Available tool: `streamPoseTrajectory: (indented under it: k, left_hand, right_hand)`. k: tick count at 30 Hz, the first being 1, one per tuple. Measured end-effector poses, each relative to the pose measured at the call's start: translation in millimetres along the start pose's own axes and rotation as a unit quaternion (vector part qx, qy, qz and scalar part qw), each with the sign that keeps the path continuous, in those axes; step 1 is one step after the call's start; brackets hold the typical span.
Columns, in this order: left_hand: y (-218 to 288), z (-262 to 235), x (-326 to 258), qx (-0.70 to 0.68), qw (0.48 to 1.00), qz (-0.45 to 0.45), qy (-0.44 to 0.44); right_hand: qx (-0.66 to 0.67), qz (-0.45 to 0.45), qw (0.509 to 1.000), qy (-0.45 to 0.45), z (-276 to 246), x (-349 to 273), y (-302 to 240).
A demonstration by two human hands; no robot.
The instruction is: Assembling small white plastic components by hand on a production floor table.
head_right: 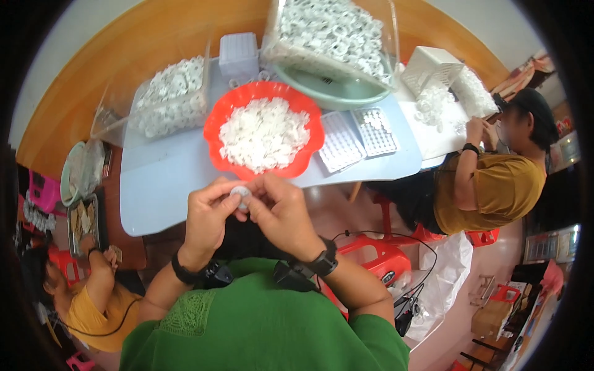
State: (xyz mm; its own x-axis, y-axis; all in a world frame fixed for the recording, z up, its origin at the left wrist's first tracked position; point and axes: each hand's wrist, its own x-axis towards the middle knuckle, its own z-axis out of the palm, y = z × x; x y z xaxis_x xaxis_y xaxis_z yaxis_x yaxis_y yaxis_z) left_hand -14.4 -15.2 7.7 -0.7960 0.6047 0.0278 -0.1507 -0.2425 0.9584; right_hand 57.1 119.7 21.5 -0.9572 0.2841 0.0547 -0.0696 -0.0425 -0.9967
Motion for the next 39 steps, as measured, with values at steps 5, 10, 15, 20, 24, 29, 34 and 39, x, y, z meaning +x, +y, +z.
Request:
streamPoseTrajectory:
  k: [5,10,15,20,24,29,34,39]
  left_hand:
    - [0,2,4,-0.020,0.999,-0.037,0.017]
    - [1,3,8,0.012,1.000,0.010,0.006]
    - [5,2,14,-0.008,1.000,-0.003,-0.020]
    - [15,-2,14,-0.053,0.999,0.003,0.005]
    - [9,-25,17,-0.022,0.999,-0.023,0.027]
    - [8,-39,18,-0.049,0.996,-0.053,0.055]
    - [-2,-62,14,-0.070,0.992,-0.074,0.075]
    - [-2,-71,11,-0.080,0.989,-0.102,0.078]
  right_hand:
    - [-0.026,-0.027,0.999,0.013,-5,5,6]
    - [0.030,0.018,0.999,-0.023,-9,9,1]
    - [0.035,0.049,0.997,-0.051,-18,18,-12]
    - [0.028,-0.039,0.999,0.000,-69,74,-65]
    - [0.007,-0.122,0.987,0.107,-123,152,-107]
    - [0.106,-0.156,0.978,0.087,-135,197,-133]
    - [-0.165,-0.098,0.981,0.030,-119,132,-105]
    - [-0.461,-0.008,0.887,0.008,-178,82,-41]
